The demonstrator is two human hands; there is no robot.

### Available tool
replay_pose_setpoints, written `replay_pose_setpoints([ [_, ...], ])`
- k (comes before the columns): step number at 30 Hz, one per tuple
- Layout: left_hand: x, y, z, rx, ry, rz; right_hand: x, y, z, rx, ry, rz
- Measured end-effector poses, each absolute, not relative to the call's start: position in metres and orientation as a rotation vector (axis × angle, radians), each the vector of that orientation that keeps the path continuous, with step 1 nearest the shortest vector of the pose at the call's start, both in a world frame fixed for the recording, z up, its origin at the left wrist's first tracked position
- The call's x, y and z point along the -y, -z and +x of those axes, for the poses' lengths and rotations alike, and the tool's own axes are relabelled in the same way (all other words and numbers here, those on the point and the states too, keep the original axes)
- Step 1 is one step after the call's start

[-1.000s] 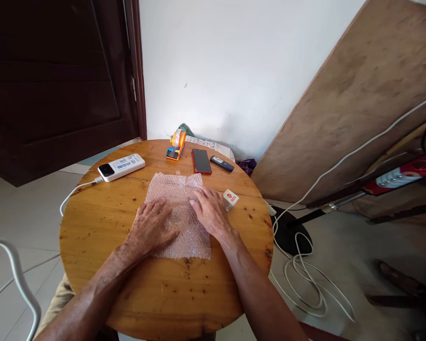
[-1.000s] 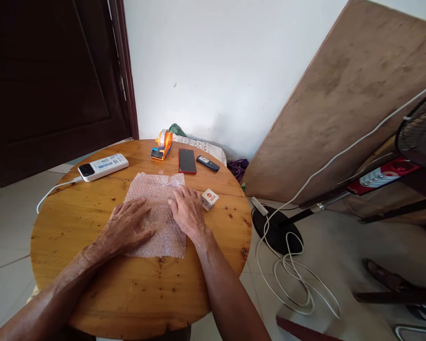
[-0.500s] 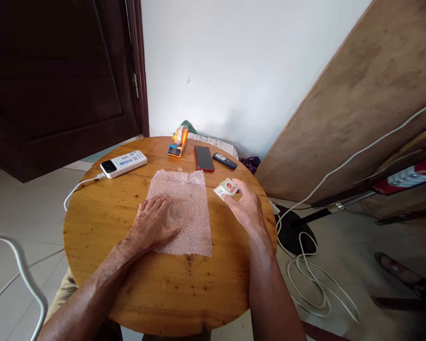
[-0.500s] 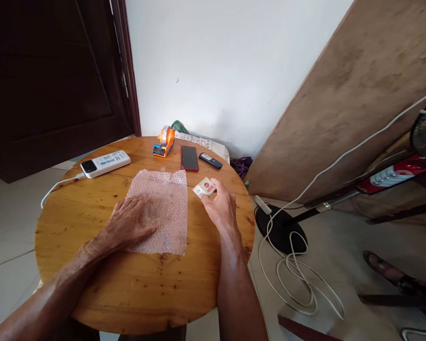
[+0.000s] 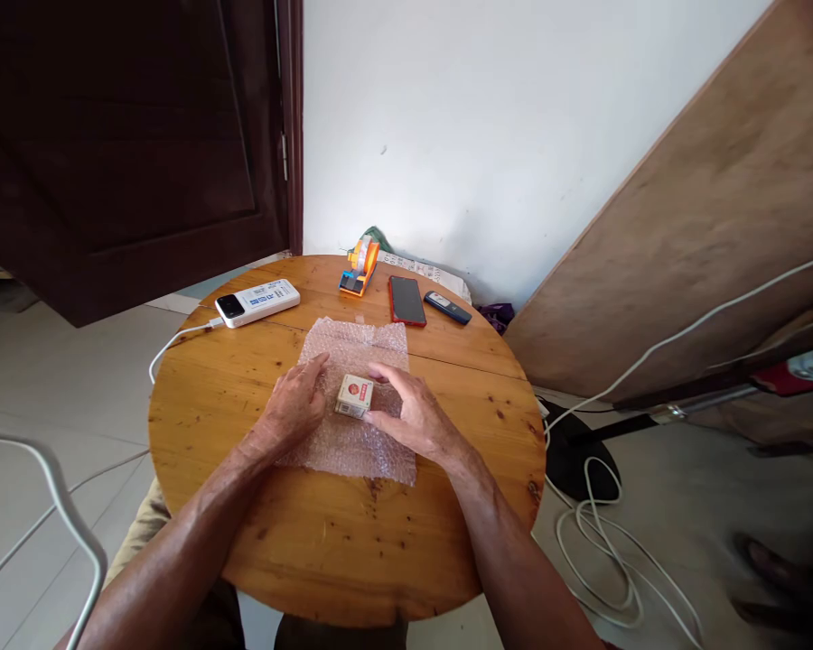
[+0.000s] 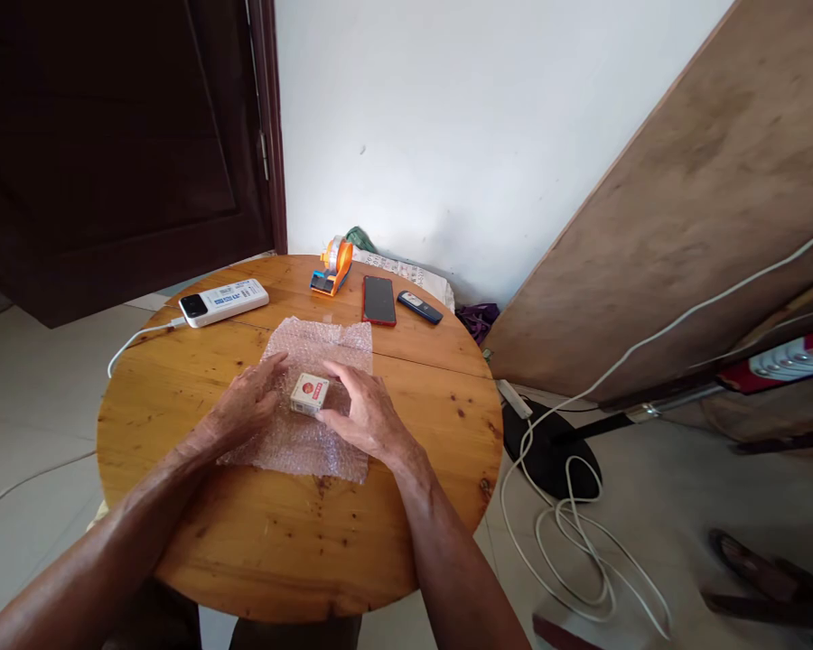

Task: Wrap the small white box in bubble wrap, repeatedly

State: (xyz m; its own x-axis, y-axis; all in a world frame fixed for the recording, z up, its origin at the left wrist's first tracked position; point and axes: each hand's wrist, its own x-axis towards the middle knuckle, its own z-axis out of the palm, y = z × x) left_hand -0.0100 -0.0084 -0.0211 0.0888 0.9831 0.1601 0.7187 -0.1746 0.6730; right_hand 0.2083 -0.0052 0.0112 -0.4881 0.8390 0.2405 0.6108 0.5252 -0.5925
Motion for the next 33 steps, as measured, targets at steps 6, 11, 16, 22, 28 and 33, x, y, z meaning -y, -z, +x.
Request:
replay_pose_setpoints([
  [6, 0.008, 0.023, -0.01, -1.703, -0.82, 2.059, 0.004, -0.004, 0.206, 2.268, -0.545, -1.124],
  [11, 0.008, 0.025, -0.01, -1.698, -0.783, 2.111, 0.002, 0.003, 0.202, 2.271, -0.56, -1.105],
  [16, 0.008, 0.025, -0.009, -1.695, -0.806, 2.121, 0.007, -0.014, 0.208, 2.151, -0.532, -1.011],
  [22, 0.009, 0.023, -0.009, -1.712, -0.814, 2.112, 0.035, -0.045, 0.213, 2.529, -0.832, -0.809],
  [28, 0.01, 0.021, -0.01, -1.696, -0.849, 2.107, 0.051, -0.03, 0.2, 2.874, -0.456, -0.991],
  [33, 0.013, 0.011, -0.013, -1.675, -0.985, 2.043, 0.047, -0.029, 0.199, 2.735, -0.402, -1.011],
])
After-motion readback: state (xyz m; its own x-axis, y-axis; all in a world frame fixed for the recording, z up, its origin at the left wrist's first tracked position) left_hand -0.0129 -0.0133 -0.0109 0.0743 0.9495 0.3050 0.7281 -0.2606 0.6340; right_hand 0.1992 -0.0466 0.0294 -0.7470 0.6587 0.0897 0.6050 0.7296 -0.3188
